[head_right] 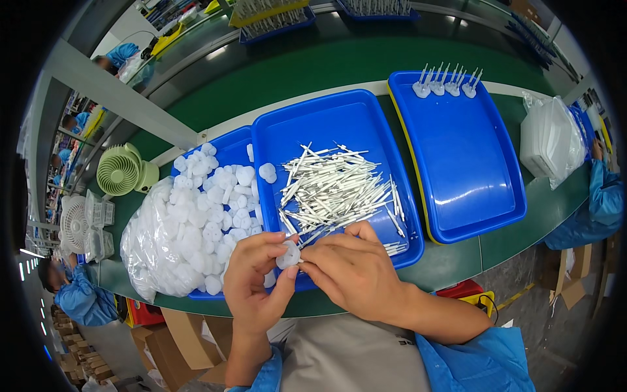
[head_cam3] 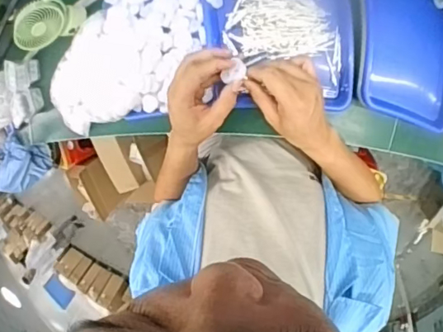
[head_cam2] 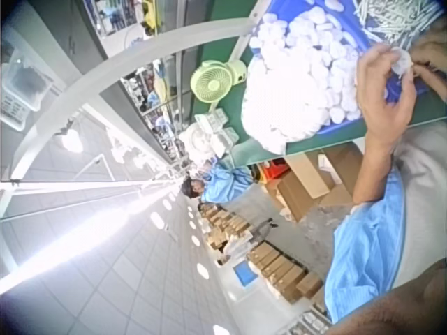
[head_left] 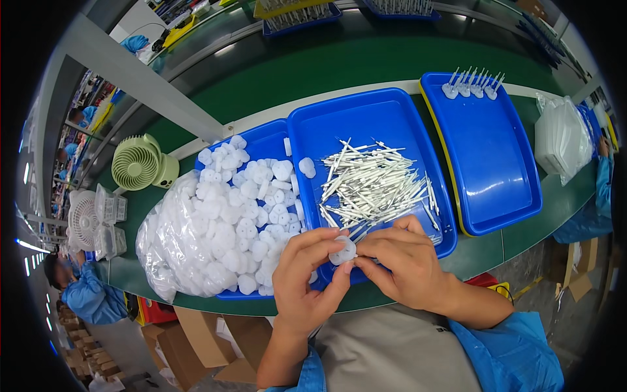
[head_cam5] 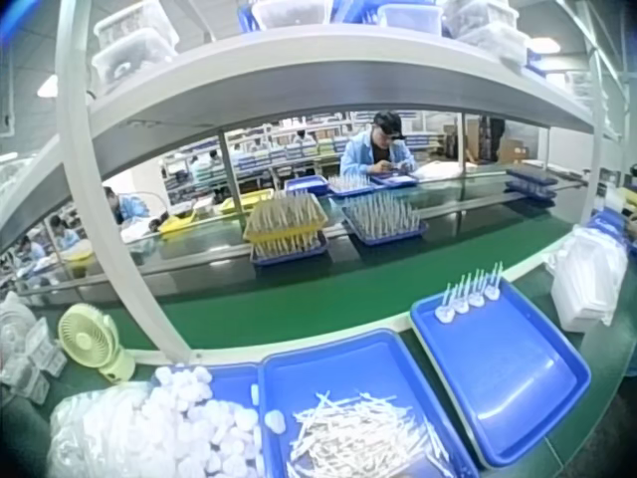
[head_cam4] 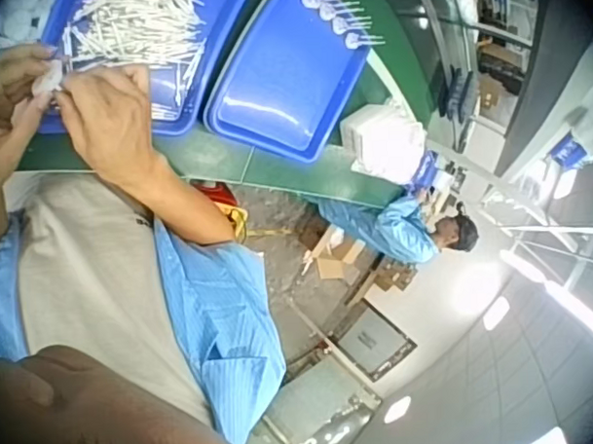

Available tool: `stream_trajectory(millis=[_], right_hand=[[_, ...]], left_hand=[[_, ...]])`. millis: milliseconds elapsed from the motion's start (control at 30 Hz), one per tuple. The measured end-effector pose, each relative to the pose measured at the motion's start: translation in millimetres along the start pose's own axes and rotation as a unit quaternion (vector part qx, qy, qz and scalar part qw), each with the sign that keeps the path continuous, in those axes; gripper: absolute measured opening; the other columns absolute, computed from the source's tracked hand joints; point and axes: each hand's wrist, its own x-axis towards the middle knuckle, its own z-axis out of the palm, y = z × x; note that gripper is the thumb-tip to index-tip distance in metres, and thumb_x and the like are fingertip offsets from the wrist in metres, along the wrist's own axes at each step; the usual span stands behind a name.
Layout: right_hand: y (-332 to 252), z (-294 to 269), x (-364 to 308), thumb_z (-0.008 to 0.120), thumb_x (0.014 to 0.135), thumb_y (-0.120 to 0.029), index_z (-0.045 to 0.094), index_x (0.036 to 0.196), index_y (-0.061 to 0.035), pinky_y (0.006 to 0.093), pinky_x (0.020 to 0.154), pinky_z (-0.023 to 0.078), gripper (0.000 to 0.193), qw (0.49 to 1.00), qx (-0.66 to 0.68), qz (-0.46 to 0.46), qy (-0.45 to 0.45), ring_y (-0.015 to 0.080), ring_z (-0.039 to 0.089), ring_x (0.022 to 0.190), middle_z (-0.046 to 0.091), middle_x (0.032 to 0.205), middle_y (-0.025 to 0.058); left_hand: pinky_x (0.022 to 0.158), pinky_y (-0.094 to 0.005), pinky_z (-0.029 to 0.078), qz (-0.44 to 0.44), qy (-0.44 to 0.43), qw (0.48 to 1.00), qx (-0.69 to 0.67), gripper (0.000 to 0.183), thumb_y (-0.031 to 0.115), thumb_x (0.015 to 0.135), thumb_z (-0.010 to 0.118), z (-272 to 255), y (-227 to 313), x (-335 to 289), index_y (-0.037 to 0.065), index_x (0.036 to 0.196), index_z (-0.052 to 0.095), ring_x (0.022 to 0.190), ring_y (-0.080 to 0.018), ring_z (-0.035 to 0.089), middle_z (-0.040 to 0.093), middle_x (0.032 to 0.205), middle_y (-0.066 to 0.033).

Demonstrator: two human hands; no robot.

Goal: The person repeatedly picks a white plastic cap from a blue tray and a white stick from a second tray, then inserts the stick into the cap. The assembled units are placed into a third blue tray. The process is repeated continuously throughout the clip.

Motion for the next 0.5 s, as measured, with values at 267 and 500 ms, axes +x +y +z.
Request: stream_trajectory(millis=[267,500], right_hand=[[1,4,-1,0.089,0.093,-0.011,0.076,0.113,-0.0062,0.0377,0.077,0.047,0.024,1.000,0.025,0.003,0.009,0.0210,0.077,0.084,0.081,0.095,0.0050],[3,8,-4,0.089,0.094,-0.013,0.077,0.109,-0.0054,0.0388,0.062,0.048,0.021,0.999,0.034,0.018,0.015,0.0255,0.069,0.065,0.073,0.078,0.0064]], left_hand=[[0.105,-0.0378,0.064,0.012,-0.048,0.997,0.054,0.036,-0.016,0.095,0.074,-9,0,4,-0.012,0.131,0.072,0.130,-0.0367,0.075,0.064,0.143,-0.0236],[0.102,-0.0372,0.066,-0.021,0.014,0.995,-0.101,0.030,-0.012,0.104,0.072,0,-7,-3,-0.009,0.133,0.071,0.129,-0.0333,0.075,0.067,0.139,-0.0221]])
